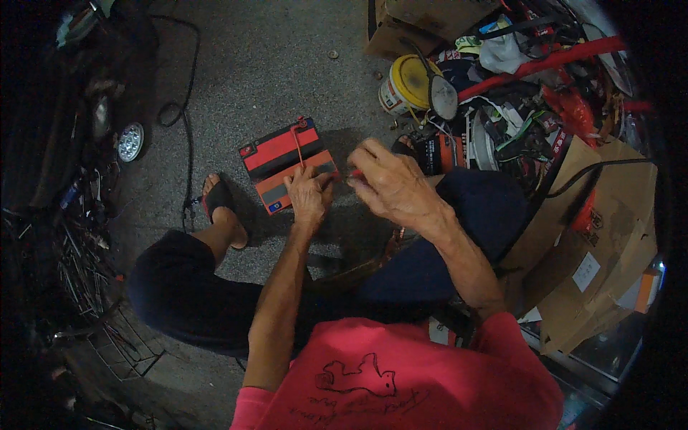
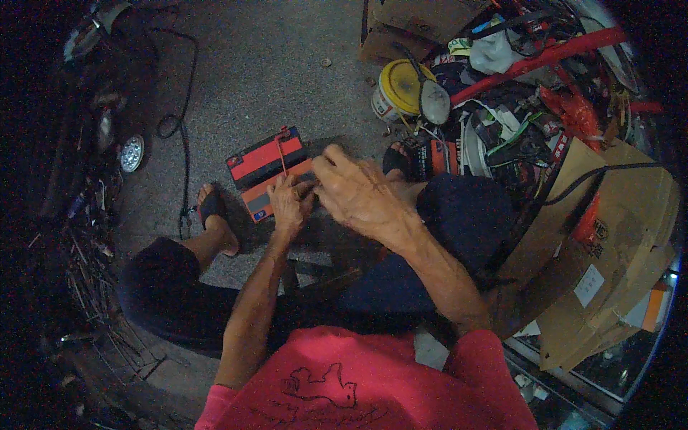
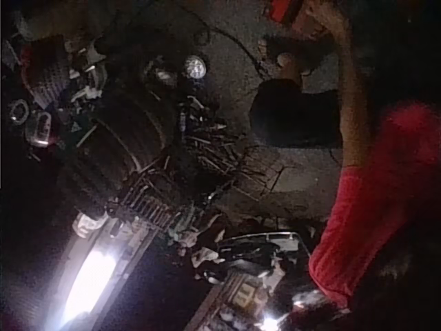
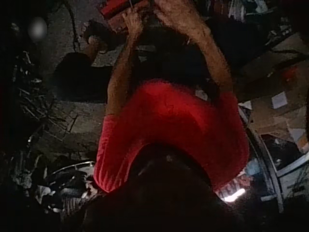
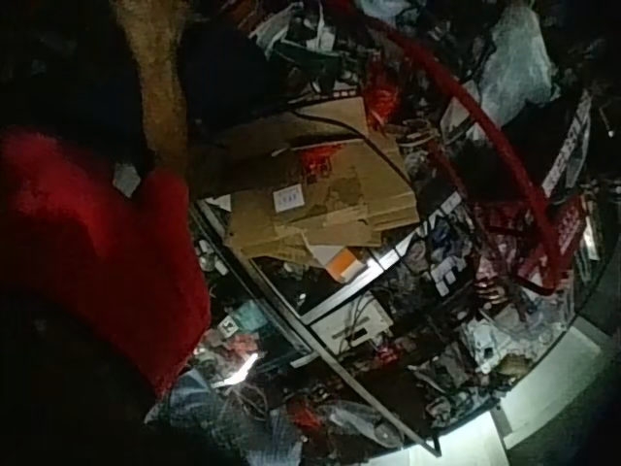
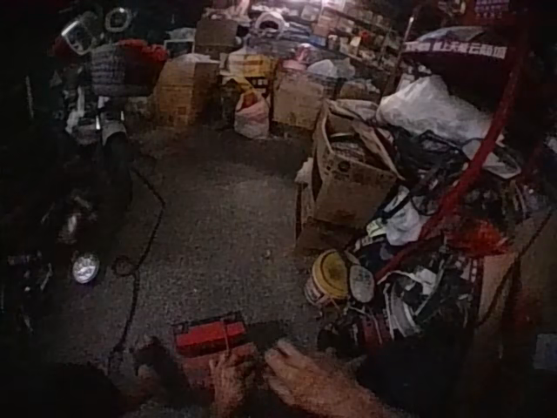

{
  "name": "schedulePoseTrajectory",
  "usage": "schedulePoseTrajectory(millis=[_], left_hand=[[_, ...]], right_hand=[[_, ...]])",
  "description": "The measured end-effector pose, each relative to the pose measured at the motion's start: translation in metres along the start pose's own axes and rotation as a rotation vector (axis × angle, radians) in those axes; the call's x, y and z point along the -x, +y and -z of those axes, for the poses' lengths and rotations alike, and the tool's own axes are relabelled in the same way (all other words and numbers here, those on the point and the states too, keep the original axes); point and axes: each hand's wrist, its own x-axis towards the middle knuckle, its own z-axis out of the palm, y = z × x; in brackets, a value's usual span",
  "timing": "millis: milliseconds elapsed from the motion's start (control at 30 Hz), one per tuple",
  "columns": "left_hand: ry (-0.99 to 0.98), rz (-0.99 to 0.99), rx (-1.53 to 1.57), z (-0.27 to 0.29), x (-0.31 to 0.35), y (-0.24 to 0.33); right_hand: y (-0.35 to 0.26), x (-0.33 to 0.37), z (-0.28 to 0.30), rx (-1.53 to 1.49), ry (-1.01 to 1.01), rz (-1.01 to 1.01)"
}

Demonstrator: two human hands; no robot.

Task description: The person sits on the floor and uses a red-handled screwdriver to tighten screws on a small red and black rectangular device. They repeatedly adjust the device and manipulate the screwdriver to secure the components.

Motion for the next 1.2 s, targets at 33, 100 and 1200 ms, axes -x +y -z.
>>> schedulePoseTrajectory(millis=[33, 100, 1200], left_hand=[[0.003, -0.001, -0.002, 0.0, 0.0, 0.0], [-0.013, 0.007, -0.006, 0.001, -0.001, 0.002], [0.071, -0.006, -0.021, 0.006, 0.0, -0.007]], right_hand=[[-0.002, -0.002, 0.0, -0.04, -0.025, -0.007], [-0.003, -0.004, -0.001, -0.077, -0.049, -0.007], [-0.009, -0.012, 0.002, 0.173, -0.12, -0.336]])
